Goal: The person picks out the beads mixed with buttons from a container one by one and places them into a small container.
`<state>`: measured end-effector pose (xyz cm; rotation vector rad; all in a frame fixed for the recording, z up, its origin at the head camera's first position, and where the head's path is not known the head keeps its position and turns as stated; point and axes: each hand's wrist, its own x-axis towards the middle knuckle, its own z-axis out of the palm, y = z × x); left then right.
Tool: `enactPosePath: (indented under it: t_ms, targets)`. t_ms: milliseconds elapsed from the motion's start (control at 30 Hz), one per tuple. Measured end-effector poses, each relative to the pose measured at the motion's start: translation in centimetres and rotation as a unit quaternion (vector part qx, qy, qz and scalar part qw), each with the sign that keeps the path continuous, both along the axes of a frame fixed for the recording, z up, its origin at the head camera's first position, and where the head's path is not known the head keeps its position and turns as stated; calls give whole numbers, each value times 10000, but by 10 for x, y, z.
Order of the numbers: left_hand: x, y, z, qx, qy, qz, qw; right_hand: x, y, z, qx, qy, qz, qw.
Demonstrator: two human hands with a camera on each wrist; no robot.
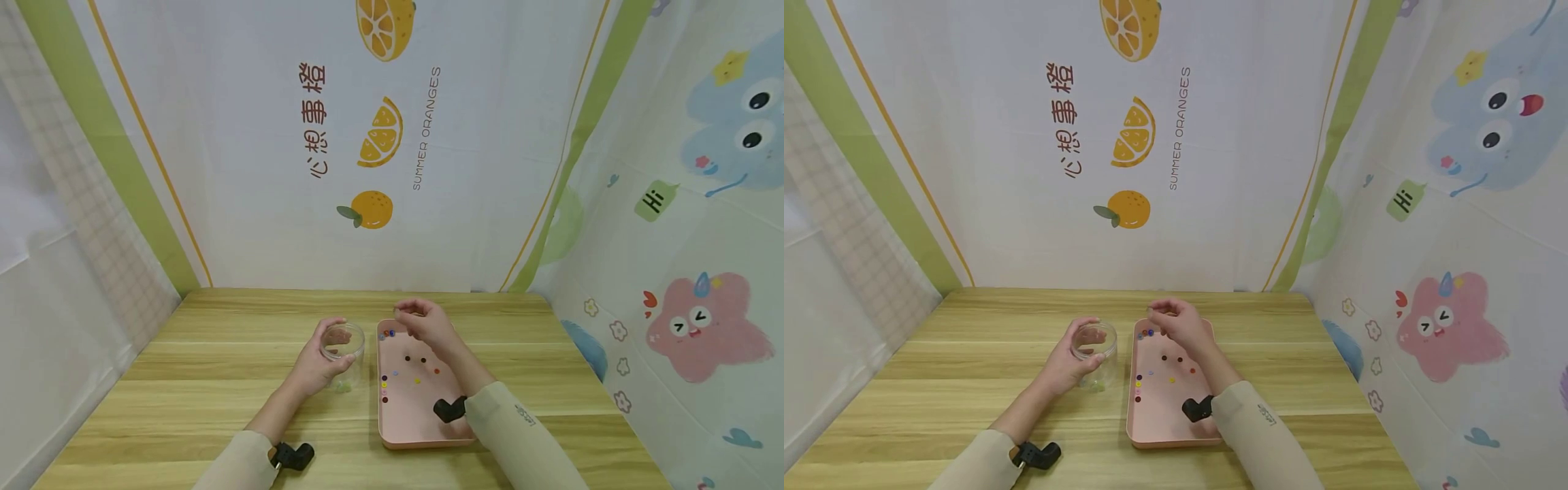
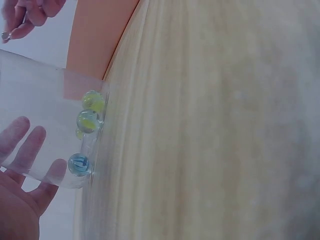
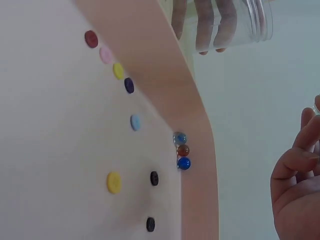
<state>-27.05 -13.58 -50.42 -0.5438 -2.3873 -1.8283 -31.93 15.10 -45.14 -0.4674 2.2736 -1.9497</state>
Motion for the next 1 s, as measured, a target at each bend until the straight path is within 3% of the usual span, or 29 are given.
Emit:
enactPosePath:
  t_ms: [633, 1000]
  targets:
    - [1, 0, 0, 31, -16, -17, 10000, 16, -30, 32, -192, 102, 488, 9986]
    - [0, 1, 1, 107, -24, -95, 9999, 20, -44, 37, -272, 63, 675, 9973]
